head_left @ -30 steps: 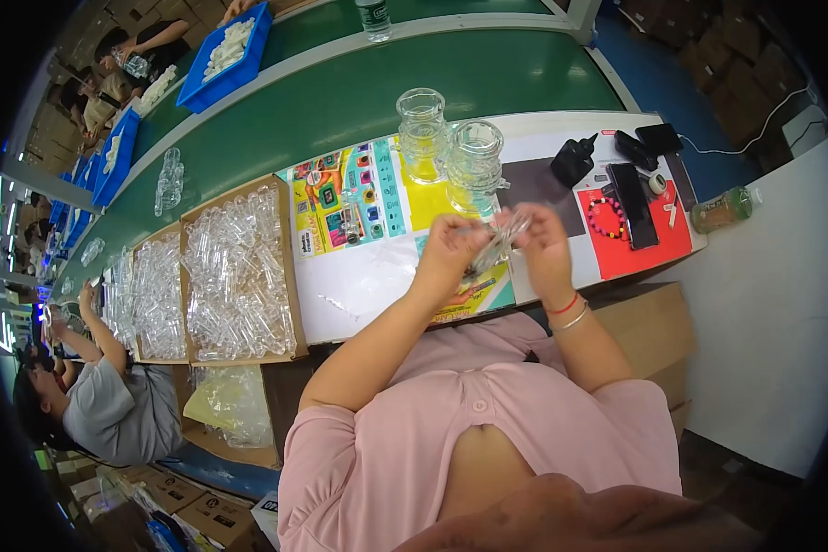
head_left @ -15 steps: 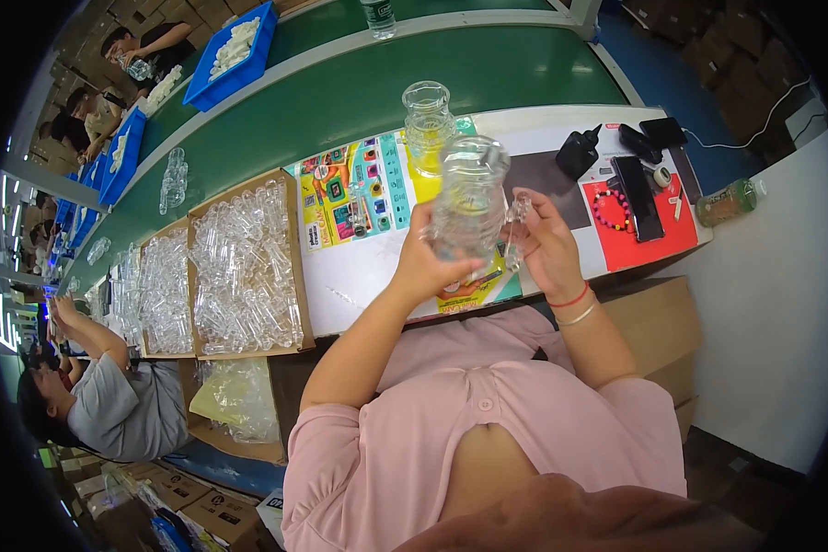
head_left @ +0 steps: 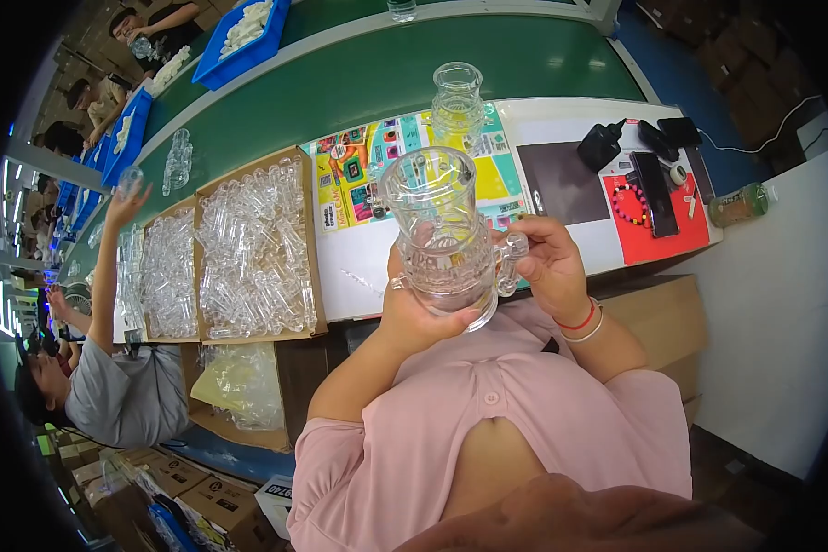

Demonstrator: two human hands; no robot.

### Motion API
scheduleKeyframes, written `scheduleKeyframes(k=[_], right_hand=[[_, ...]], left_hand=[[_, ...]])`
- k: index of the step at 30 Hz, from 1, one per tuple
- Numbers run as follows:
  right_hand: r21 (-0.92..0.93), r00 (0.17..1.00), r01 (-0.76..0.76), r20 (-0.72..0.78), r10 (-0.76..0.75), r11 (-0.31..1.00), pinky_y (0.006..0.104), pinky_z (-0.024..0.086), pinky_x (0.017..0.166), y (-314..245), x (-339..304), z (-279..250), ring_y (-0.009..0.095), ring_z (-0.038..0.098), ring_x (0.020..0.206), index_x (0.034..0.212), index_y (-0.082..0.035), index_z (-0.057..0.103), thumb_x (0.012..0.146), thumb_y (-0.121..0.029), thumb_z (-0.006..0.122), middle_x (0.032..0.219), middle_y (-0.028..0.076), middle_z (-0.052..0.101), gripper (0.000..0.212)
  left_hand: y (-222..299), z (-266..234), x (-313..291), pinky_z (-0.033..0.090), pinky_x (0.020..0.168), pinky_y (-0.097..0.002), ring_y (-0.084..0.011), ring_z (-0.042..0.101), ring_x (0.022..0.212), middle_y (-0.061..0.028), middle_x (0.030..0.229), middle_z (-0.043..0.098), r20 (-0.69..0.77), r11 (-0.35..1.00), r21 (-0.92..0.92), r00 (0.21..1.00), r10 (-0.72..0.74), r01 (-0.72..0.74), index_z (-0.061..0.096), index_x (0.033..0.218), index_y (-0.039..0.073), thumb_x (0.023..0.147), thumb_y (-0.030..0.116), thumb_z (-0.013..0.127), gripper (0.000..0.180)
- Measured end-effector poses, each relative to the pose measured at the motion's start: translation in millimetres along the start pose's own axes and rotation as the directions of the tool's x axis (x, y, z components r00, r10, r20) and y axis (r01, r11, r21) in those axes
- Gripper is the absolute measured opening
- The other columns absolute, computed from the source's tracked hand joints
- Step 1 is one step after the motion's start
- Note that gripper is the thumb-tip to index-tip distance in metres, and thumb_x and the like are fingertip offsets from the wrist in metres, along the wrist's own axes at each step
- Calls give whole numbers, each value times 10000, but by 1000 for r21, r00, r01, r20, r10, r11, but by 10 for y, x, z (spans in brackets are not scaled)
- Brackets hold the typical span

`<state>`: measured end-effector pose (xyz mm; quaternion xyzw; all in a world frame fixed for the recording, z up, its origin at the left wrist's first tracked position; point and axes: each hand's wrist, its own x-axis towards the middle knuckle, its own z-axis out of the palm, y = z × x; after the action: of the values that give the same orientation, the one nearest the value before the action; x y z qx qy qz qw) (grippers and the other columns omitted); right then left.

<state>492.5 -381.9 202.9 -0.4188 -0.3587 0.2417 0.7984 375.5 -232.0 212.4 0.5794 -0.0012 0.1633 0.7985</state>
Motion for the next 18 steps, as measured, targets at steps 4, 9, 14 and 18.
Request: scheduleKeyframes(k=[4,9,14,18], right_hand=[[-60,1000,-5,13,5,998,355,367,956,-33,-15,49,211,493,1089,1135,-18,474,807,-60,606,1106,114,522,356],[-408,992,110,105,-73,906,384,351,950,-56,-20,55,243,512,1061,1142,-14,446,795,-170,639,1117,169,514,427],[-321,988,64,155,-15,945,390,303,990,-370,221,230,257,467,1112,1133,8,443,831,-379,551,1158,176,483,504],[18,962,-173,218,165,985,385,263,1015,-349,201,446,265,387,1187,1225,51,310,880,-496,350,1253,190,401,648]], left_hand=[[4,-67,-32,388,947,-401,-271,440,1146,-167,1224,396,40,992,124,999,16,-21,128,1291,54,594,107,761,943],[20,-149,-85,387,947,-396,-266,436,1151,-167,1235,392,44,997,72,999,-28,25,132,1290,42,589,163,792,971],[113,-136,-208,391,932,-412,-265,443,1143,-152,1236,417,42,983,-118,990,-133,137,186,1296,63,573,257,815,978],[25,-361,-349,400,899,-417,-284,473,1101,-149,1189,469,325,894,447,933,-153,-9,322,1268,64,552,287,818,899]])
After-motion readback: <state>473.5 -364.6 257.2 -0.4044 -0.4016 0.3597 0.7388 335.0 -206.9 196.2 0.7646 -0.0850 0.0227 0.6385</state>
